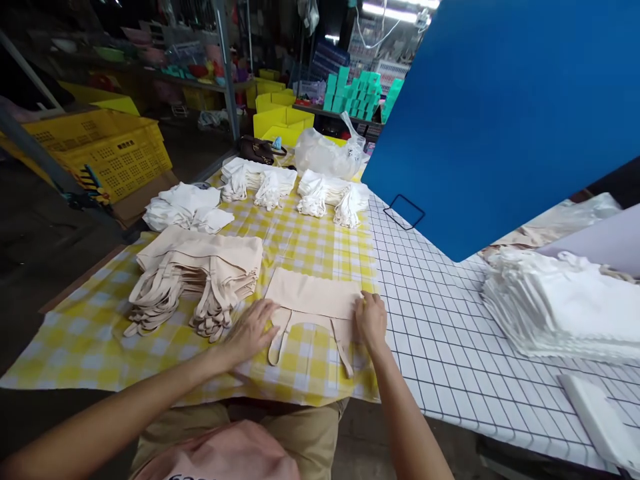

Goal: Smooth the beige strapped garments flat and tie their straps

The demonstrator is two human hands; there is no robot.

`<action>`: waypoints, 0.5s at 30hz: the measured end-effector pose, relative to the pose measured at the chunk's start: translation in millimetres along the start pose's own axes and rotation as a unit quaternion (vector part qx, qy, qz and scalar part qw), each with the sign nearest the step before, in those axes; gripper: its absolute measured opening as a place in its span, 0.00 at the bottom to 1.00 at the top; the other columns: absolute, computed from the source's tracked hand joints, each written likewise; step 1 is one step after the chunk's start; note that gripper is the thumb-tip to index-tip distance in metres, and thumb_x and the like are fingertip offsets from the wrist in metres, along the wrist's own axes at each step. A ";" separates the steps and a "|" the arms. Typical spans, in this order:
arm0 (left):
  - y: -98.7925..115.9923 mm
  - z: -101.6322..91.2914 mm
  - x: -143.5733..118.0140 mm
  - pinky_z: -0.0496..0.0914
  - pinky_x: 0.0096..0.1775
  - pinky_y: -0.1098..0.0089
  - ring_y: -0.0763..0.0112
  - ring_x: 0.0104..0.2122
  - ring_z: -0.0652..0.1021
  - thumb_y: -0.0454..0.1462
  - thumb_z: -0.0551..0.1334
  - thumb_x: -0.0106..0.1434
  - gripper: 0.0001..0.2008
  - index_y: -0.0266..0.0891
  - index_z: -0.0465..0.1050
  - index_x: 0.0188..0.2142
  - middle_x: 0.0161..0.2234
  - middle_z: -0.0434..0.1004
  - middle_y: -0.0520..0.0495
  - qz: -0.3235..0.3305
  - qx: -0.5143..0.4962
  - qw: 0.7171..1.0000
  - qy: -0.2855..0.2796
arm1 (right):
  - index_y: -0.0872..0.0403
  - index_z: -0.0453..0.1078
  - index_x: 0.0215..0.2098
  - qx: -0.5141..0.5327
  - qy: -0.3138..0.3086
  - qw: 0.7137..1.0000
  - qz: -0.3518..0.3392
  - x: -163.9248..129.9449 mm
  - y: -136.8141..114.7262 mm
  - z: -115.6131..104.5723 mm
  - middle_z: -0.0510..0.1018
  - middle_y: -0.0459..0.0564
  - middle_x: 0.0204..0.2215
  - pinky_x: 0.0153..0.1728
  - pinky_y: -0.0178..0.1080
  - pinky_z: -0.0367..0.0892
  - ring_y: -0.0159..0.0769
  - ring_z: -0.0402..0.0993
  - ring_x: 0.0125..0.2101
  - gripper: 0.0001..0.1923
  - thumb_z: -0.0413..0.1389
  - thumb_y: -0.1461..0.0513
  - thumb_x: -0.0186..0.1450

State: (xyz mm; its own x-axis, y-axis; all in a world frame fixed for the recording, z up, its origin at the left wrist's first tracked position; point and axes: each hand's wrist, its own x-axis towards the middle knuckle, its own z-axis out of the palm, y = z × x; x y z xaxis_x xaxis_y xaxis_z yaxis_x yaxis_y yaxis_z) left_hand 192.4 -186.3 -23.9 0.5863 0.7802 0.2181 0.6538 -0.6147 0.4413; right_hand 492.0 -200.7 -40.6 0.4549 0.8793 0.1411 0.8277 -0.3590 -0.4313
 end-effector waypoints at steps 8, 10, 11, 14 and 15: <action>-9.3 6.0 116.6 0.69 0.39 0.62 0.50 0.43 0.74 0.37 0.60 0.59 0.20 0.23 0.65 0.46 0.47 0.65 0.23 -0.300 0.057 0.948 -0.091 | 0.52 0.59 0.17 0.042 -0.089 0.988 0.116 48.5 -12.2 2.0 0.66 0.45 0.15 0.20 0.35 0.55 0.33 0.64 0.19 0.10 0.56 0.61 0.51; -16.2 5.6 124.8 0.69 0.39 0.64 0.52 0.42 0.75 0.36 0.62 0.56 0.16 0.26 0.69 0.42 0.43 0.70 0.26 -0.298 0.035 0.948 -0.106 | 0.52 0.56 0.16 0.070 -0.105 0.985 0.120 47.9 -14.0 0.5 0.64 0.42 0.13 0.19 0.33 0.53 0.31 0.62 0.18 0.11 0.56 0.64 0.50; -19.9 4.9 125.9 0.69 0.39 0.65 0.53 0.42 0.75 0.35 0.63 0.54 0.14 0.28 0.71 0.39 0.41 0.73 0.29 -0.292 0.021 0.949 -0.115 | 0.52 0.56 0.17 0.087 -0.111 0.982 0.122 46.0 -14.4 -1.0 0.64 0.42 0.13 0.19 0.33 0.53 0.31 0.62 0.18 0.11 0.56 0.65 0.49; -27.7 1.6 122.9 0.68 0.38 0.67 0.57 0.40 0.76 0.33 0.64 0.51 0.09 0.31 0.72 0.33 0.36 0.76 0.36 -0.271 -0.017 0.954 -0.125 | 0.53 0.60 0.19 0.151 -0.137 0.971 0.126 37.8 -14.2 -8.1 0.67 0.43 0.15 0.18 0.33 0.56 0.31 0.64 0.19 0.07 0.56 0.64 0.49; -28.5 0.0 121.7 0.68 0.37 0.68 0.58 0.39 0.76 0.32 0.63 0.51 0.08 0.32 0.72 0.32 0.35 0.76 0.37 -0.265 -0.030 0.956 -0.121 | 0.54 0.62 0.20 0.177 -0.149 0.965 0.125 35.5 -13.8 -11.7 0.69 0.44 0.16 0.19 0.34 0.58 0.32 0.65 0.19 0.06 0.56 0.63 0.49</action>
State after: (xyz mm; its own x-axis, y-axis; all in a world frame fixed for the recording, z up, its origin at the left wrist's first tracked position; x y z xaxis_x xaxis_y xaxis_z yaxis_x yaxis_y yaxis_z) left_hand 245.2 -73.9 -9.9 0.2778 0.9261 -0.2551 0.8657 -0.1263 0.4843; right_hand 500.6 -168.2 -19.2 0.4665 0.8495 -0.2466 0.5170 -0.4880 -0.7032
